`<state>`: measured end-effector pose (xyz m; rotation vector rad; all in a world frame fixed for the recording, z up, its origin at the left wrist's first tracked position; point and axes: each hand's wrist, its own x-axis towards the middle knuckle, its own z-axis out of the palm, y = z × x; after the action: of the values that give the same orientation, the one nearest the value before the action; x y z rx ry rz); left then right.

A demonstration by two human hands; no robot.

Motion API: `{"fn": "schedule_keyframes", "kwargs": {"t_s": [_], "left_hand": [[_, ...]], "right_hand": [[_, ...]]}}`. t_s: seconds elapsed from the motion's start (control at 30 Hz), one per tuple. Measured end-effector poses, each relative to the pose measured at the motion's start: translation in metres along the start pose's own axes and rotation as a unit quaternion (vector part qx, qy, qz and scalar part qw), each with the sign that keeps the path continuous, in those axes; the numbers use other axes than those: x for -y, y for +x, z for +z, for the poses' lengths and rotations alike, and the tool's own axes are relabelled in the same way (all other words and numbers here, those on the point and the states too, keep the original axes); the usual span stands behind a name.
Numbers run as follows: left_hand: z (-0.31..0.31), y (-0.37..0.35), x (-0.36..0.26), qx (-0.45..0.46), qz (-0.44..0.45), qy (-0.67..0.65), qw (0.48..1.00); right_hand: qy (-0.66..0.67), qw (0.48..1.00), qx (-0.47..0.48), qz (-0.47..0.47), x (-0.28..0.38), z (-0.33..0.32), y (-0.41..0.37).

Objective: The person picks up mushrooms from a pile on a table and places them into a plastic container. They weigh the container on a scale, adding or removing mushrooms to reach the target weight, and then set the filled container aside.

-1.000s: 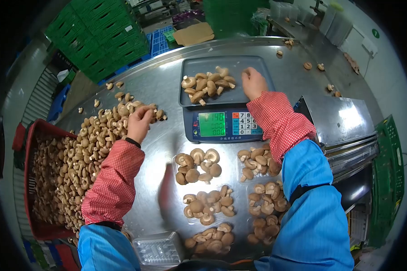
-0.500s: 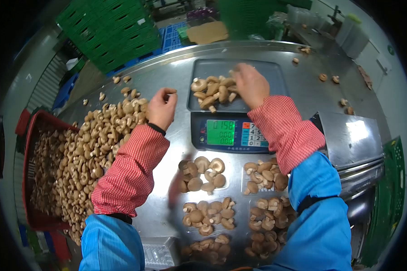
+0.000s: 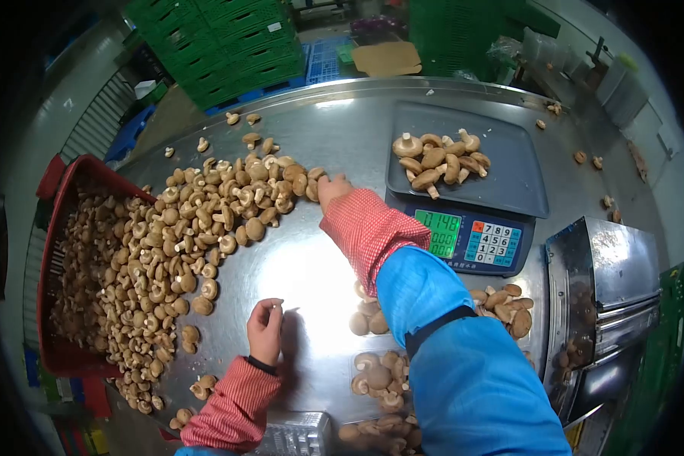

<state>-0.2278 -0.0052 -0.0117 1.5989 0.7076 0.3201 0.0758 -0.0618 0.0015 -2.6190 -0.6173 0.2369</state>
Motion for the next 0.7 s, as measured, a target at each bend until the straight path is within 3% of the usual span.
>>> {"fn": "schedule_keyframes", "kwargs": {"t_s": [0.03,0.1,0.2,0.27,0.33,0.4,0.43,0.47,0.53,0.7], "left_hand": [[-0.004,-0.002,0.006,0.001,0.022,0.024,0.999],[-0.003,-0.002,0.008,0.005,0.031,-0.019,0.999],[-0.001,-0.001,-0.002,0.022,0.007,-0.040,0.999],[0.003,0.001,-0.002,0.029,0.019,-0.017,0.999],[0.014,0.001,-0.014,0.043,0.021,0.003,0.999],[0.032,0.001,-0.033,0.059,0.019,0.004,0.998],[0.042,-0.001,-0.047,0.069,0.015,-0.003,0.997],[0.052,-0.002,-0.057,0.079,0.010,-0.010,0.997],[0.072,0.003,-0.067,0.106,0.069,-0.025,0.992],[0.118,0.037,-0.107,0.143,0.153,-0.012,0.978]], "right_hand": [[-0.010,1.000,-0.004,0.007,-0.004,0.002,0.001],[-0.060,0.991,-0.042,-0.108,-0.002,-0.011,-0.022],[-0.080,0.968,-0.090,-0.218,0.016,-0.096,-0.086],[-0.057,0.949,-0.197,-0.238,-0.008,-0.150,-0.098],[-0.048,0.939,-0.281,-0.191,-0.038,-0.195,-0.099],[-0.049,0.947,-0.263,-0.179,-0.082,-0.219,-0.087],[-0.065,0.970,-0.185,-0.140,-0.096,-0.228,-0.086],[-0.075,0.970,-0.173,-0.153,-0.107,-0.229,-0.083],[-0.094,0.968,-0.148,-0.179,-0.123,-0.228,-0.080],[0.003,0.973,-0.204,-0.107,-0.148,-0.261,-0.096]]}}
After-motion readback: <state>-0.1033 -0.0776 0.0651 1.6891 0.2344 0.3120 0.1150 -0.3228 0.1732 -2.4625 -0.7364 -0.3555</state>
